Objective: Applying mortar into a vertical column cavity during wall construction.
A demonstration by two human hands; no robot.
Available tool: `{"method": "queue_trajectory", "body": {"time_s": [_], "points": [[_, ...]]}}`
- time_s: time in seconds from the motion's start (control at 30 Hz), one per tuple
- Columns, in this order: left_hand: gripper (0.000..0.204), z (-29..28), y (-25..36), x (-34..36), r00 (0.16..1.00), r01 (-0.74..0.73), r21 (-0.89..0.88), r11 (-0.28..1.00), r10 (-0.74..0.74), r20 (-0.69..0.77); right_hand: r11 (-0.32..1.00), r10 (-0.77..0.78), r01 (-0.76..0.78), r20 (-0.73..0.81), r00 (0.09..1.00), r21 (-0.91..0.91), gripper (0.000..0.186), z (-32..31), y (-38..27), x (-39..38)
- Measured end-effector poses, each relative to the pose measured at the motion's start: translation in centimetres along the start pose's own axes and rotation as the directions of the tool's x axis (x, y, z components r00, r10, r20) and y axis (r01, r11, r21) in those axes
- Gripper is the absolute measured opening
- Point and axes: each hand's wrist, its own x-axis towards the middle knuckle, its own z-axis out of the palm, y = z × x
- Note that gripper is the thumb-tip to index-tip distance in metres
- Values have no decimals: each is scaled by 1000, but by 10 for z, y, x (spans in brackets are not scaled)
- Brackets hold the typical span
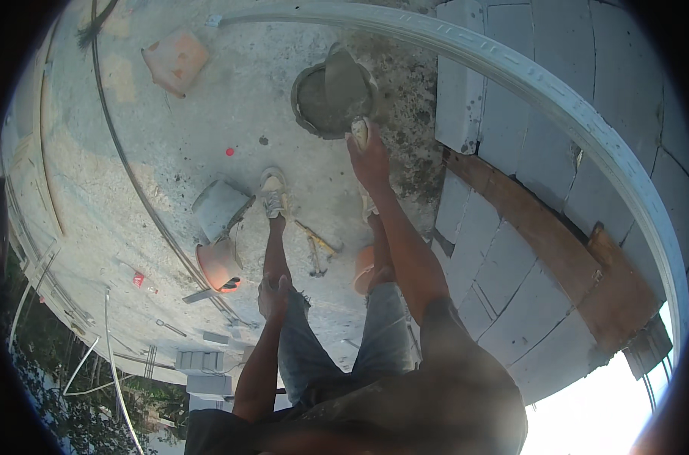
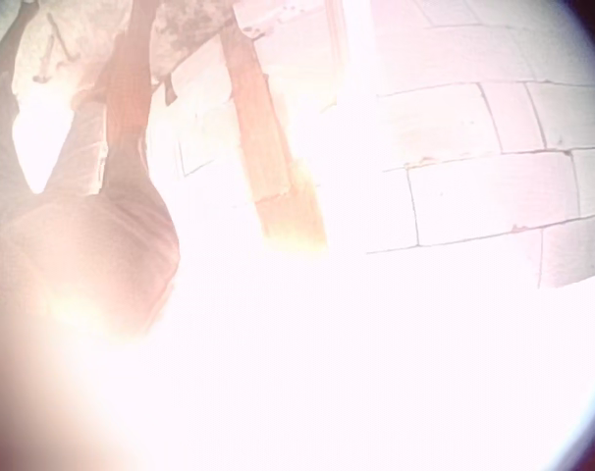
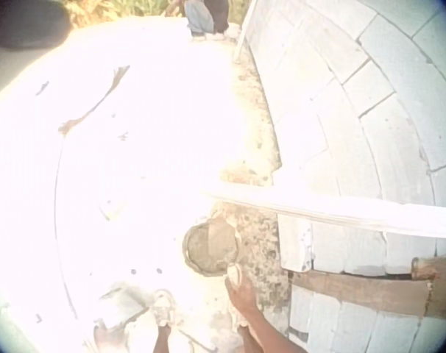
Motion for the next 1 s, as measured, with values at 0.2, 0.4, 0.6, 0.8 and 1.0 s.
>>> {"method": "queue_trajectory", "body": {"time_s": [0.2, 0.4, 0.6, 0.8, 1.0], "points": [[60, -4, 11, -1, 998, 65, -18, 998, -65, 9, 823, 153, -126, 2, 988, -554, 53, -50, 53, -32], [54, -8, 20, -2, 999, 46, -62, 997, -47, -8, 547, 102, 41, 115, 988, -836, 42, -30, 89, 59], [51, -19, 17, 1, 997, 68, -75, 995, -71, -38, 694, 86, 153, 291, 953, -703, 47, 13, 82, 51], [49, -13, 17, 9, 997, -8, -100, 995, 0, -75, 908, 94, 29, 271, 958, -417, 60, 63, 87, 81], [47, -14, 11, 2, 996, 23, -98, 995, -31, -88, 995, -53, 31, 260, 964, 90, 56, 74, 129, 70]]}}
